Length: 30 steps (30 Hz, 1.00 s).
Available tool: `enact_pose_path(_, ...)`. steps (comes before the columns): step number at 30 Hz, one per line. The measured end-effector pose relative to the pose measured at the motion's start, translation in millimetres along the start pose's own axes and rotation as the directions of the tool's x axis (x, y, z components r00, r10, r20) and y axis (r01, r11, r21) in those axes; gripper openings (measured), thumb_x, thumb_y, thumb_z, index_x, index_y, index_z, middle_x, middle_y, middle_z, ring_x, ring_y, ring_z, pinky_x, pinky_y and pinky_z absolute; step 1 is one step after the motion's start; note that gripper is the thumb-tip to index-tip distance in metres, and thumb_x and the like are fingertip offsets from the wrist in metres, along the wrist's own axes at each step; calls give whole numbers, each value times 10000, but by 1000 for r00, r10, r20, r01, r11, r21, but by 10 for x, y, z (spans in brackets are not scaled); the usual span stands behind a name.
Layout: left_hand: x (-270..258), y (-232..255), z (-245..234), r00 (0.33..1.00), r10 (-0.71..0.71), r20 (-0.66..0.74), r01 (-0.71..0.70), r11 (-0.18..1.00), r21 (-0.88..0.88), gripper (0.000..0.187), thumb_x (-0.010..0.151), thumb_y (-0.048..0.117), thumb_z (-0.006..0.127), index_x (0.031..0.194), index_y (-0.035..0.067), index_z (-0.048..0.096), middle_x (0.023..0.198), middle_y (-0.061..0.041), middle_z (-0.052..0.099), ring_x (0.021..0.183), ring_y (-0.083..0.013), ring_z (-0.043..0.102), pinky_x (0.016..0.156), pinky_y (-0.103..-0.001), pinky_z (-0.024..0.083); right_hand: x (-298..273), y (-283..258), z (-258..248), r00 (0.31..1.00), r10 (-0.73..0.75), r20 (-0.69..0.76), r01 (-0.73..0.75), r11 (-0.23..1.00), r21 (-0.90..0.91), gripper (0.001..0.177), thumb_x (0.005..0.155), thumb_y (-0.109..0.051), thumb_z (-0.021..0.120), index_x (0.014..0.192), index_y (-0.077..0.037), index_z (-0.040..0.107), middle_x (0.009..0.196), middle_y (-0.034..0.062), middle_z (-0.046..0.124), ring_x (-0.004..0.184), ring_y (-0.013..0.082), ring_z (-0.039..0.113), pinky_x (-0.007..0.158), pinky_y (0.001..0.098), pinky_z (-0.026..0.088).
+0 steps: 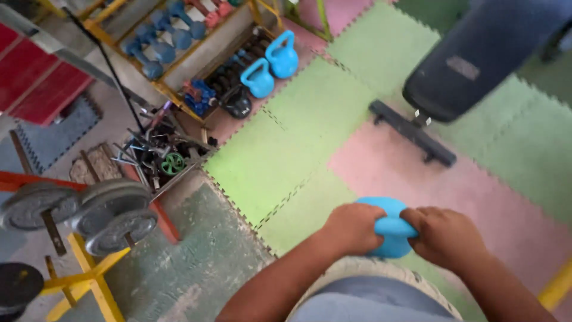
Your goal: Cleaning and wiping down kettlebells in a gym setting.
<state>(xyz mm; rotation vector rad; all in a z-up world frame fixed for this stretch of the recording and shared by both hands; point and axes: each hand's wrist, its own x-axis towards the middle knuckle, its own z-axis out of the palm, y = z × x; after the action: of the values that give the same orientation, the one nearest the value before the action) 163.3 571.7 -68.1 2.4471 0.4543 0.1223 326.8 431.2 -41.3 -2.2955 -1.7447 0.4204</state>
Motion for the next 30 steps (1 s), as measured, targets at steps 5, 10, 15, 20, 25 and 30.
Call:
enact_pose_path(5, 238, -62, 155, 989, -146, 12, 147, 989, -23, 388, 754, 268, 697, 1124, 155, 728, 1041, -136, 743, 992, -342, 701, 842, -483, 562, 384, 305, -98, 995, -62, 81, 69, 994, -87, 312, 650, -154, 705, 957, -205, 682, 825, 63, 725, 825, 330, 709, 707, 487, 557)
enact_pose_path(10, 331, -226, 140, 970, -232, -78, 230, 973, -24, 431, 753, 258, 699, 1168, 145, 711, 1079, -135, 737, 1006, -342, 701, 859, -486, 556, 843, 459, -16, 952, -296, 83, 302, 949, -87, 282, 651, -145, 711, 928, -186, 676, 800, 80, 720, 822, 338, 708, 715, 499, 551)
enact_pose_path(15, 263, -356, -118, 926, -378, -21, 378, 926, 4, 308, 791, 271, 668, 1074, 165, 728, 1041, -116, 748, 1004, -321, 710, 878, -468, 565, 1259, 221, 11, 929, -334, 159, 350, 932, -91, 335, 672, -150, 702, 1001, -218, 702, 822, 69, 732, 822, 350, 706, 720, 509, 552)
enact_pose_path(20, 139, -761, -408, 885, -463, -40, 463, 886, -12, 310, 778, 289, 681, 1057, 163, 729, 1031, -121, 748, 993, -329, 705, 869, -475, 564, 1766, -153, 125, 900, -375, 223, 396, 917, -54, 368, 672, -149, 708, 1034, -216, 694, 918, 63, 743, 839, 350, 711, 709, 506, 564)
enact_pose_path(25, 64, -1326, -707, 871, -477, -118, 473, 879, -57, 407, 747, 298, 710, 1124, 143, 712, 1046, -145, 735, 988, -345, 694, 851, -483, 564, 2396, -497, 379, 863, -448, 233, 463, 886, -14, 354, 662, -144, 712, 1010, -193, 672, 906, 71, 743, 845, 352, 713, 718, 498, 570)
enact_pose_path(30, -91, -1825, -1072, 811, -583, -35, 582, 812, -49, 346, 782, 309, 705, 1070, 118, 722, 1039, -145, 741, 1010, -331, 705, 843, -490, 571, 2948, -960, 613, 809, -494, 320, 526, 850, -17, 304, 682, -146, 709, 979, -193, 659, 850, 87, 726, 849, 337, 710, 759, 480, 561)
